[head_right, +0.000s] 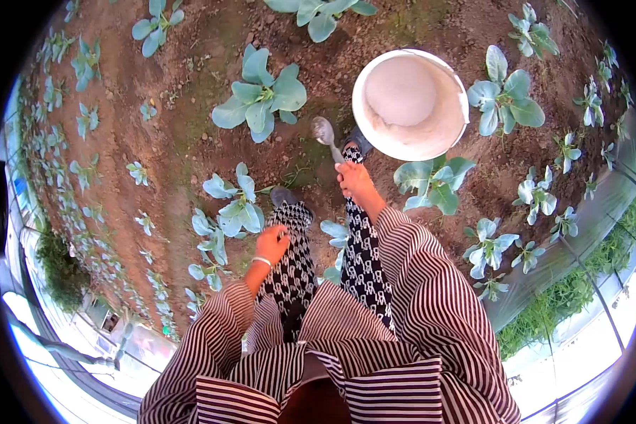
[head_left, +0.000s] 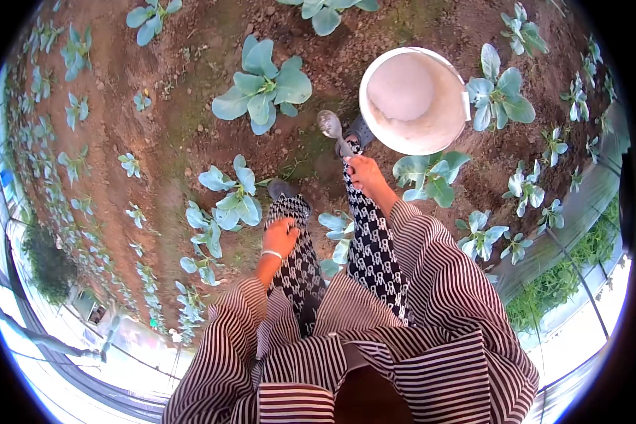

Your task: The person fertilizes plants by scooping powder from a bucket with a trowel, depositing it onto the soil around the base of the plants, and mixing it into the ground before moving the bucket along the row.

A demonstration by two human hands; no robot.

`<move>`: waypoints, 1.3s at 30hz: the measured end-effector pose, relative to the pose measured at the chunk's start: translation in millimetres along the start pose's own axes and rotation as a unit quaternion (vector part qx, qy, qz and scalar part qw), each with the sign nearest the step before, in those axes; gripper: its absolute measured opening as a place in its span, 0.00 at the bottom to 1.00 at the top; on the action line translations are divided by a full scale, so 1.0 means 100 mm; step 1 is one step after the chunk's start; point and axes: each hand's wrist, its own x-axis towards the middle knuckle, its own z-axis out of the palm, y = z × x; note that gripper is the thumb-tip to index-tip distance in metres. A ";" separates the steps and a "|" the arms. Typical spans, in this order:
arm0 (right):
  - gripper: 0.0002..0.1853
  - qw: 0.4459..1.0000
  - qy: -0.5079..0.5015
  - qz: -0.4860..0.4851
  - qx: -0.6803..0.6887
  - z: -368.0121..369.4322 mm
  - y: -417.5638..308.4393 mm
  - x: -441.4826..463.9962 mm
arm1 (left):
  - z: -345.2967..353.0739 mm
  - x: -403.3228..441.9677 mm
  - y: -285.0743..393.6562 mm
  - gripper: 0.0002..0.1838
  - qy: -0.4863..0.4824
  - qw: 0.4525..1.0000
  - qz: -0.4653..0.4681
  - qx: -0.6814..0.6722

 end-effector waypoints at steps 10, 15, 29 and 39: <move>0.13 0.979 -0.138 -0.059 0.134 -0.42 -1.00 -1.27 | -1.01 0.72 2.06 0.10 0.125 0.982 0.073 -0.121; 0.18 0.957 -0.092 -0.146 0.233 -0.72 -1.38 -1.49 | -1.19 0.99 2.36 0.11 0.025 0.992 0.074 -0.097; 0.20 0.786 -0.038 -0.325 0.525 -1.66 -1.42 -1.94 | -1.03 1.89 3.64 0.37 0.059 0.919 0.367 0.127; 0.20 0.705 0.094 -0.260 0.653 -1.88 0.34 -2.59 | 0.20 2.41 4.82 0.33 -0.058 0.733 0.406 0.543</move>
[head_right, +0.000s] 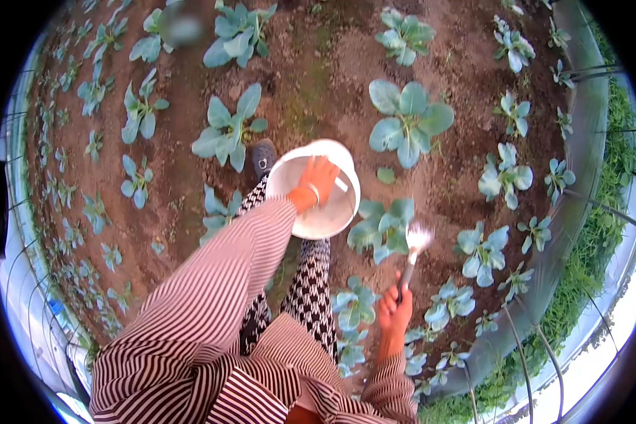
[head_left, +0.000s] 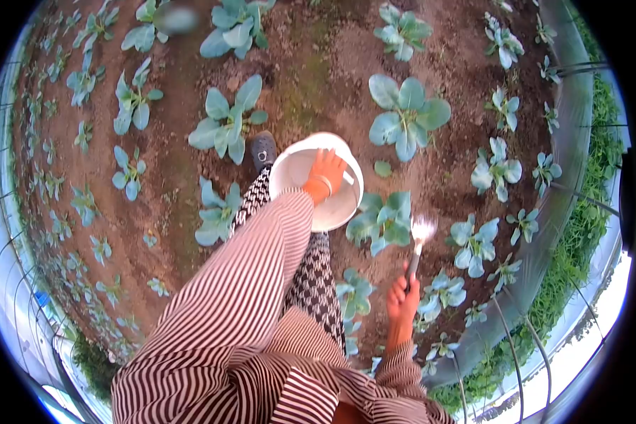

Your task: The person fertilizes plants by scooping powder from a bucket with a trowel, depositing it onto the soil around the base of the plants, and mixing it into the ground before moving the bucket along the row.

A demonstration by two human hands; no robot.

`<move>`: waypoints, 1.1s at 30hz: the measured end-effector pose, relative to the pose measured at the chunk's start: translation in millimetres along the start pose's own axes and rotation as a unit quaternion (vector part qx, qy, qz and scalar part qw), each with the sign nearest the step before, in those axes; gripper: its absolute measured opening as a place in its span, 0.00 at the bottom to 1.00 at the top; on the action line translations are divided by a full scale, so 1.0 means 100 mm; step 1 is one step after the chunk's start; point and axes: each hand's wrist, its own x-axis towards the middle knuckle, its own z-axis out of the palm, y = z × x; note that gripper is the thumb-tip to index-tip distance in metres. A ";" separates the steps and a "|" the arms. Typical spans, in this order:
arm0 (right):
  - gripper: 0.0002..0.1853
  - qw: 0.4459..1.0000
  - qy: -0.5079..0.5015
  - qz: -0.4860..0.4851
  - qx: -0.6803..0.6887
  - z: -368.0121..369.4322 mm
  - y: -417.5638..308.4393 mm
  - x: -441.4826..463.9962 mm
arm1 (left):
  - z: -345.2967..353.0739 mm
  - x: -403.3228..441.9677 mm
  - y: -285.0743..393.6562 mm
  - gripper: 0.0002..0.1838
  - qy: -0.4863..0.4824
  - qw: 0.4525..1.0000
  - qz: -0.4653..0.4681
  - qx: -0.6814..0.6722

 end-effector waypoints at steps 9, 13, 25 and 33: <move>0.16 0.990 0.105 0.001 0.092 0.57 0.21 0.29 | -0.03 -0.18 -0.30 0.19 -0.218 0.966 0.032 -0.133; 0.17 0.986 0.154 0.006 0.062 1.44 0.19 0.39 | -0.80 -0.01 -0.79 0.16 -0.190 0.960 0.073 -0.192; 0.18 0.996 0.057 -0.068 -0.012 4.02 -0.50 1.11 | -3.44 0.22 -1.88 0.17 -0.045 0.954 0.024 -0.294; 0.18 0.999 0.006 0.009 -0.038 5.04 -1.28 2.31 | -4.86 1.76 -2.63 0.20 0.106 0.934 -0.109 -0.324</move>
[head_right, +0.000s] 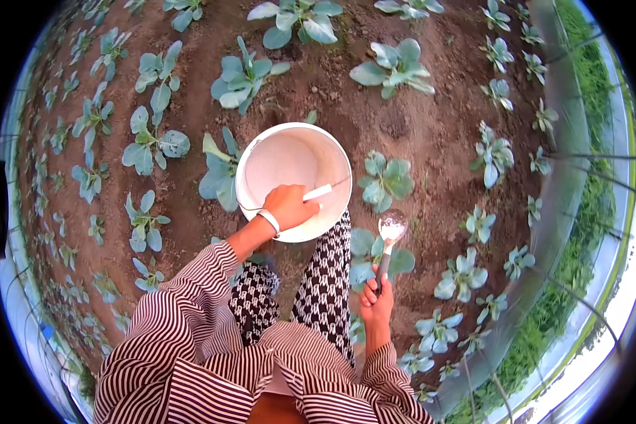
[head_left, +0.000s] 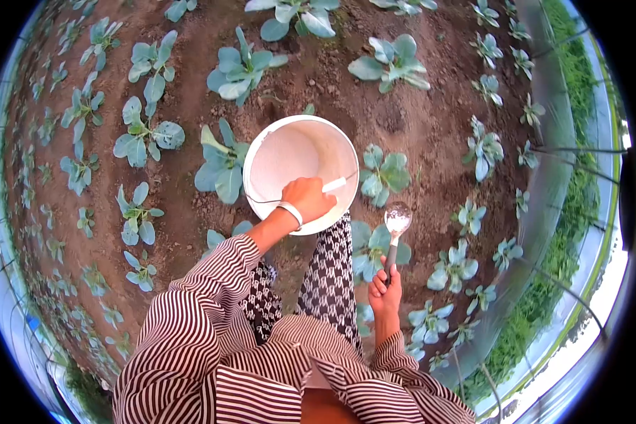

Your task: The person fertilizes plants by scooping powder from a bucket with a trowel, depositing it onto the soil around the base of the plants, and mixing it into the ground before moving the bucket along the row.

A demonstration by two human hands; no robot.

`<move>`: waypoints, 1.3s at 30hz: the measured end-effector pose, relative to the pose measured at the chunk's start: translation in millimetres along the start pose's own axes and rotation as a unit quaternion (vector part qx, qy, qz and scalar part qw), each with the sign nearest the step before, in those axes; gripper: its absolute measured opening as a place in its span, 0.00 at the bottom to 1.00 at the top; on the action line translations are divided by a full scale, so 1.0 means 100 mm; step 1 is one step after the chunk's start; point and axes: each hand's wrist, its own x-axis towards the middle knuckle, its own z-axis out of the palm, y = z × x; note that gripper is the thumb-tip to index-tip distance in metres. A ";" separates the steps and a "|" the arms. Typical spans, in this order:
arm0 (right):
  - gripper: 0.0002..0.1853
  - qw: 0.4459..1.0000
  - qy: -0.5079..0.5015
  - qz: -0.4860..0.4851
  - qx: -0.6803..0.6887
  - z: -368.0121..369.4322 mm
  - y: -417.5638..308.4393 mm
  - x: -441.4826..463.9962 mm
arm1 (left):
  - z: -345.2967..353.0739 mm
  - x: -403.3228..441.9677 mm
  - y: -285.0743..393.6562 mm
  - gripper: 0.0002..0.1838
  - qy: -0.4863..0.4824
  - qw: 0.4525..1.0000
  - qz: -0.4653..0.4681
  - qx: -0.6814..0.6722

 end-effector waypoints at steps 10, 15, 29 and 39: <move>0.17 0.973 -0.009 0.100 -0.207 1.23 -1.49 1.57 | -0.62 2.52 0.11 0.20 0.174 0.962 -0.105 -0.182; 0.15 0.933 -0.018 0.128 -0.335 1.64 -1.74 1.90 | -0.22 3.59 -0.30 0.23 0.224 0.911 -0.116 -0.328; 0.08 0.792 -0.113 0.165 -0.576 3.92 -1.40 4.74 | 0.44 2.52 -2.44 0.16 0.361 0.850 -0.275 -0.266; 0.07 0.826 -0.130 0.046 -0.546 4.11 -0.13 6.78 | 2.19 -0.42 -1.75 0.11 0.127 0.802 -0.500 -0.300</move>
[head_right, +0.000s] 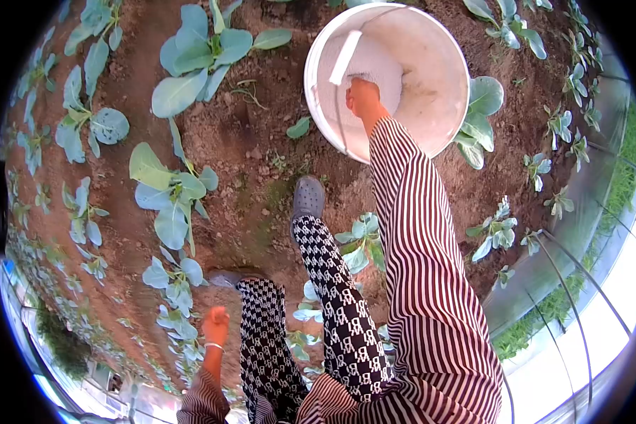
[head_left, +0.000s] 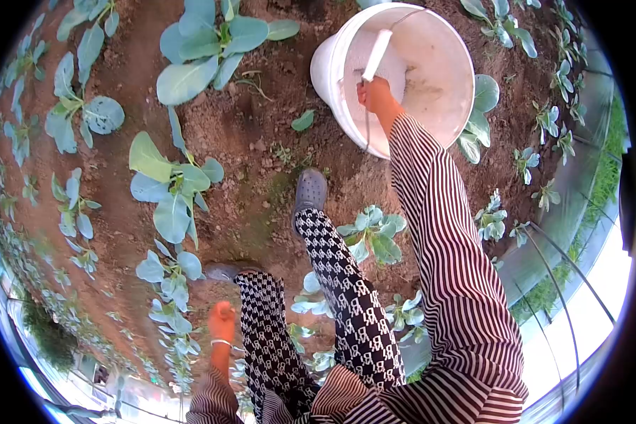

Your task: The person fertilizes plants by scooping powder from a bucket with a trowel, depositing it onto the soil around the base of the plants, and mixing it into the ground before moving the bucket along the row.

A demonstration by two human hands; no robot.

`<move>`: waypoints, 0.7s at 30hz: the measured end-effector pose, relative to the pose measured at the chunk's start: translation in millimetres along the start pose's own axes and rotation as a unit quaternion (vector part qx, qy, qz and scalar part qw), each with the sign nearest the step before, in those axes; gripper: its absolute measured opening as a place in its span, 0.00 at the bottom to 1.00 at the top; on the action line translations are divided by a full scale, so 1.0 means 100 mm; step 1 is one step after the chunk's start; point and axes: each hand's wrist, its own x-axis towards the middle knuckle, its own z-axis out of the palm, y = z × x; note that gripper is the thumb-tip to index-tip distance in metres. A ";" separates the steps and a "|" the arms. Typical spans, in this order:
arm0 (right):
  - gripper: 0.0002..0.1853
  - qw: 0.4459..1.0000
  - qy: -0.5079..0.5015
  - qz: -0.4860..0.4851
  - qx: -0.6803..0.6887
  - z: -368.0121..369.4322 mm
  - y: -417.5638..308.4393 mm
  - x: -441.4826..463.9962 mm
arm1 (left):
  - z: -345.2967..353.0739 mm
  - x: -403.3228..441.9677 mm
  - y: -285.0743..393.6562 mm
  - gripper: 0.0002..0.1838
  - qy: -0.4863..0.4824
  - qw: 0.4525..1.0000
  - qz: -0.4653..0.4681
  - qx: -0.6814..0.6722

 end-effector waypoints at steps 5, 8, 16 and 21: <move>0.11 0.991 0.070 0.070 0.088 -0.06 0.07 -0.34 | 0.36 -0.44 -0.63 0.11 0.008 0.998 0.013 0.064; 0.14 0.981 0.004 0.083 0.172 -0.28 -0.08 -0.86 | 0.42 -0.51 -0.78 0.11 0.012 0.998 0.032 0.051; 0.15 0.990 0.022 0.017 0.138 -0.52 -0.35 -2.18 | 0.20 -0.56 -0.80 0.16 -0.055 0.996 0.000 0.067; 0.15 0.994 0.052 -0.005 0.095 -0.63 -0.20 -2.63 | 0.19 -0.67 -1.01 0.24 -0.072 0.993 0.016 0.093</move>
